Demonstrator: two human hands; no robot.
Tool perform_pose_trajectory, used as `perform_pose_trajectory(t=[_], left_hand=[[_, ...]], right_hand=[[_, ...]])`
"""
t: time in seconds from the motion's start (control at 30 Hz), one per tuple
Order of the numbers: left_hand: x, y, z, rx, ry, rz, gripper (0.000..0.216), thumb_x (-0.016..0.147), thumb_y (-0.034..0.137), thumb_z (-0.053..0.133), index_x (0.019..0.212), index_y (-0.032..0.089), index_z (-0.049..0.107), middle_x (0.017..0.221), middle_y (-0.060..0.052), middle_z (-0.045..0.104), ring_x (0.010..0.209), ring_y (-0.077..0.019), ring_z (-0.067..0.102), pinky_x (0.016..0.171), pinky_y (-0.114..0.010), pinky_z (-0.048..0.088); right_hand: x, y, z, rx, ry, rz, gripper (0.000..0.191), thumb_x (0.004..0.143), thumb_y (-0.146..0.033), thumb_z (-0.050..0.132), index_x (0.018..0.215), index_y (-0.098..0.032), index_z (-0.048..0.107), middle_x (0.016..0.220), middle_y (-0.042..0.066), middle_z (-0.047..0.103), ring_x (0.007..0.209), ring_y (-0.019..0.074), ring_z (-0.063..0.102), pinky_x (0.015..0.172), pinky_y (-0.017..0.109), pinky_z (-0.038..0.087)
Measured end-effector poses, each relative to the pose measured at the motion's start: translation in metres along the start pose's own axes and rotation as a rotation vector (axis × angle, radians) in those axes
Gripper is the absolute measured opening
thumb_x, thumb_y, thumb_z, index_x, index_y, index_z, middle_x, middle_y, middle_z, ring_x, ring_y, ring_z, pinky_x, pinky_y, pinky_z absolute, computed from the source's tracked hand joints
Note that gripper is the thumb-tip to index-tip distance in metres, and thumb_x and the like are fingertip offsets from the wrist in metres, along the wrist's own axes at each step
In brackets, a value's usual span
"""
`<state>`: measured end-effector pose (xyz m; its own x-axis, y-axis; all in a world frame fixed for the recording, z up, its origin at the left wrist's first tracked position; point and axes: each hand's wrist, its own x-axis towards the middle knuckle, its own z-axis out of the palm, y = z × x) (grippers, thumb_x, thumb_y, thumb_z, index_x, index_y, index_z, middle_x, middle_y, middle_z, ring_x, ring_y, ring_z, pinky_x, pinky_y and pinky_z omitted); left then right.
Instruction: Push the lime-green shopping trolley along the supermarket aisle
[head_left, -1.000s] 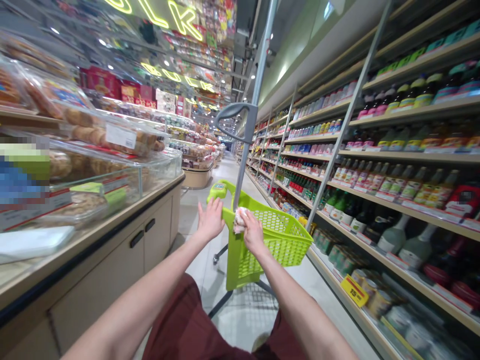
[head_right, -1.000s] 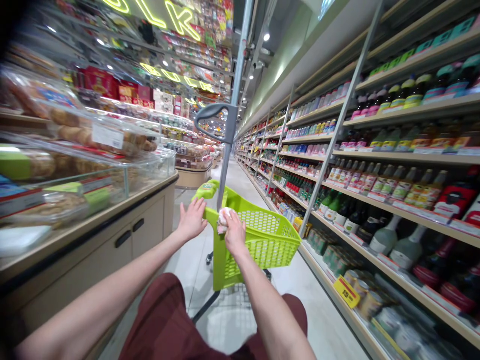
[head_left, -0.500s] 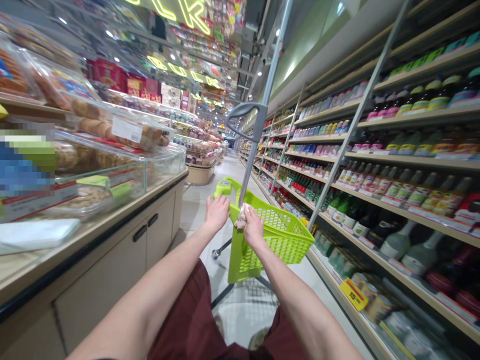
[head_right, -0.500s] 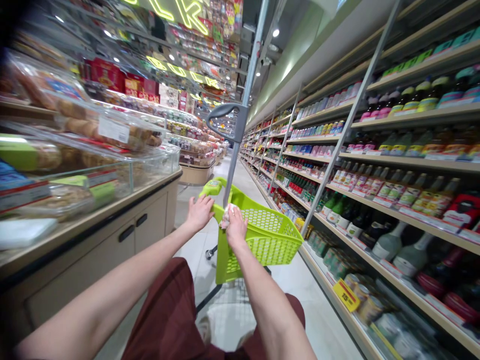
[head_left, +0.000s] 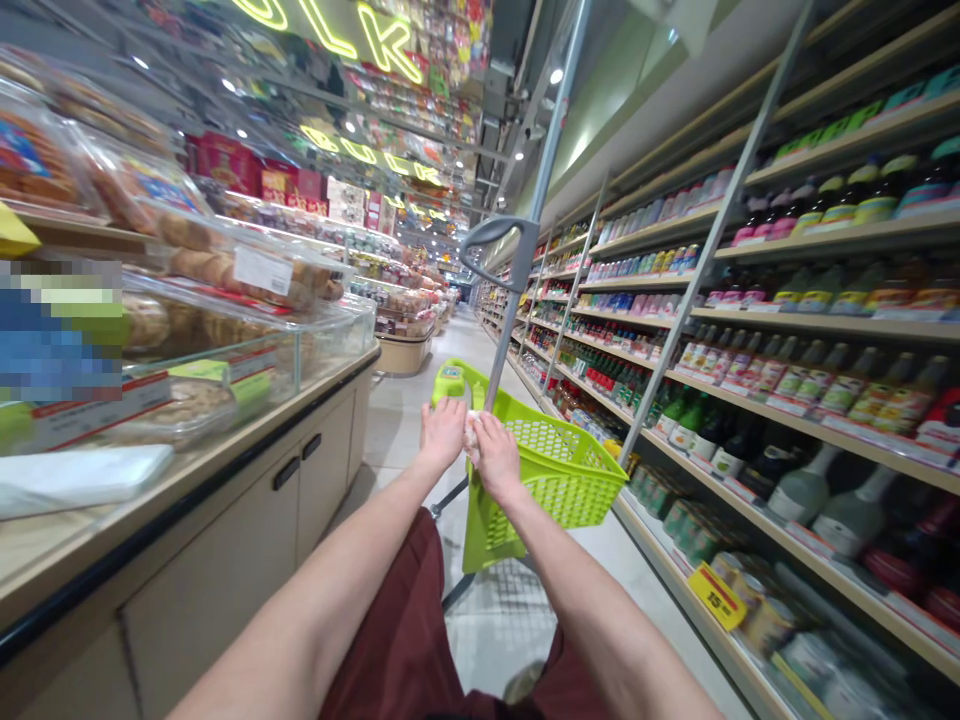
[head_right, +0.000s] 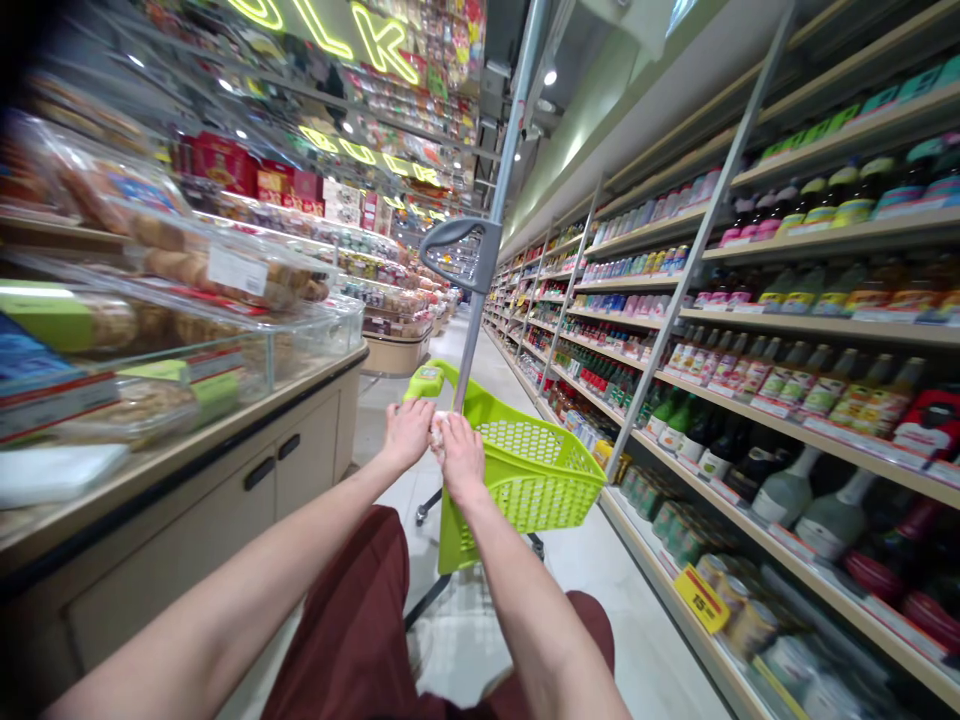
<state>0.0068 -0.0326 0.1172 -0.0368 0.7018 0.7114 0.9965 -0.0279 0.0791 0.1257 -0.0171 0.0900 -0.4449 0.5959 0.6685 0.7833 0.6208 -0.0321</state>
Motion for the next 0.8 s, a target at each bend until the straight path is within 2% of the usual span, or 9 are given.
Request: perform_pose_trajectory(t=[0.13, 0.27, 0.47, 0.63, 0.73, 0.8], left_hand=[[0.002, 0.01, 0.0, 0.009, 0.002, -0.04, 0.023, 0.082, 0.017, 0.033, 0.095, 0.017, 0.052, 0.096, -0.01, 0.058, 0.098, -0.0238, 0.045, 0.084, -0.042, 0.029], [0.003, 0.022, 0.004, 0.007, -0.019, -0.052, 0.022, 0.082, 0.015, 0.034, 0.095, 0.016, 0.051, 0.094, -0.009, 0.057, 0.096, -0.0234, 0.045, 0.083, -0.041, 0.029], [0.0, 0.049, 0.001, -0.036, -0.046, -0.034, 0.025, 0.081, 0.015, 0.035, 0.102, 0.015, 0.049, 0.096, -0.011, 0.058, 0.1, -0.0242, 0.045, 0.084, -0.04, 0.029], [0.002, 0.061, -0.009, -0.148, -0.122, 0.094, 0.043, 0.074, 0.02, 0.047, 0.116, 0.015, 0.041, 0.106, -0.01, 0.057, 0.104, -0.0241, 0.045, 0.087, -0.04, 0.029], [0.007, 0.053, -0.008, -0.225, -0.18, 0.118, 0.056, 0.071, 0.028, 0.051, 0.123, 0.016, 0.034, 0.111, -0.011, 0.056, 0.106, -0.0245, 0.046, 0.092, -0.043, 0.026], [0.009, 0.046, -0.004, -0.257, -0.215, 0.121, 0.057, 0.071, 0.033, 0.051, 0.124, 0.018, 0.034, 0.122, -0.012, 0.049, 0.114, -0.0257, 0.04, 0.096, -0.047, 0.022]], right_hand=[[0.005, 0.008, -0.018, -0.061, -0.06, -0.014, 0.043, 0.079, -0.027, 0.047, 0.122, -0.024, 0.043, 0.128, 0.004, 0.043, 0.111, 0.021, 0.038, 0.088, 0.035, 0.032], [0.009, 0.014, -0.031, -0.062, -0.135, 0.009, 0.047, 0.078, -0.027, 0.048, 0.124, -0.028, 0.039, 0.125, 0.001, 0.047, 0.099, 0.0199, 0.044, 0.082, 0.032, 0.034], [0.012, 0.037, -0.047, 0.012, -0.206, 0.056, 0.048, 0.072, -0.024, 0.053, 0.118, -0.031, 0.046, 0.117, -0.001, 0.054, 0.095, 0.02, 0.046, 0.08, 0.03, 0.034], [0.003, 0.064, -0.057, 0.148, -0.181, 0.078, 0.044, 0.066, -0.019, 0.056, 0.109, -0.029, 0.055, 0.108, -0.001, 0.06, 0.094, 0.0182, 0.051, 0.083, 0.029, 0.034], [-0.006, 0.078, -0.061, 0.219, -0.125, 0.11, 0.047, 0.061, -0.015, 0.058, 0.107, -0.026, 0.058, 0.107, 0.0, 0.061, 0.094, 0.0184, 0.054, 0.082, 0.028, 0.037], [-0.01, 0.084, -0.064, 0.237, -0.094, 0.131, 0.046, 0.06, -0.015, 0.058, 0.106, -0.024, 0.059, 0.107, 0.001, 0.062, 0.093, 0.0184, 0.055, 0.082, 0.028, 0.038]])
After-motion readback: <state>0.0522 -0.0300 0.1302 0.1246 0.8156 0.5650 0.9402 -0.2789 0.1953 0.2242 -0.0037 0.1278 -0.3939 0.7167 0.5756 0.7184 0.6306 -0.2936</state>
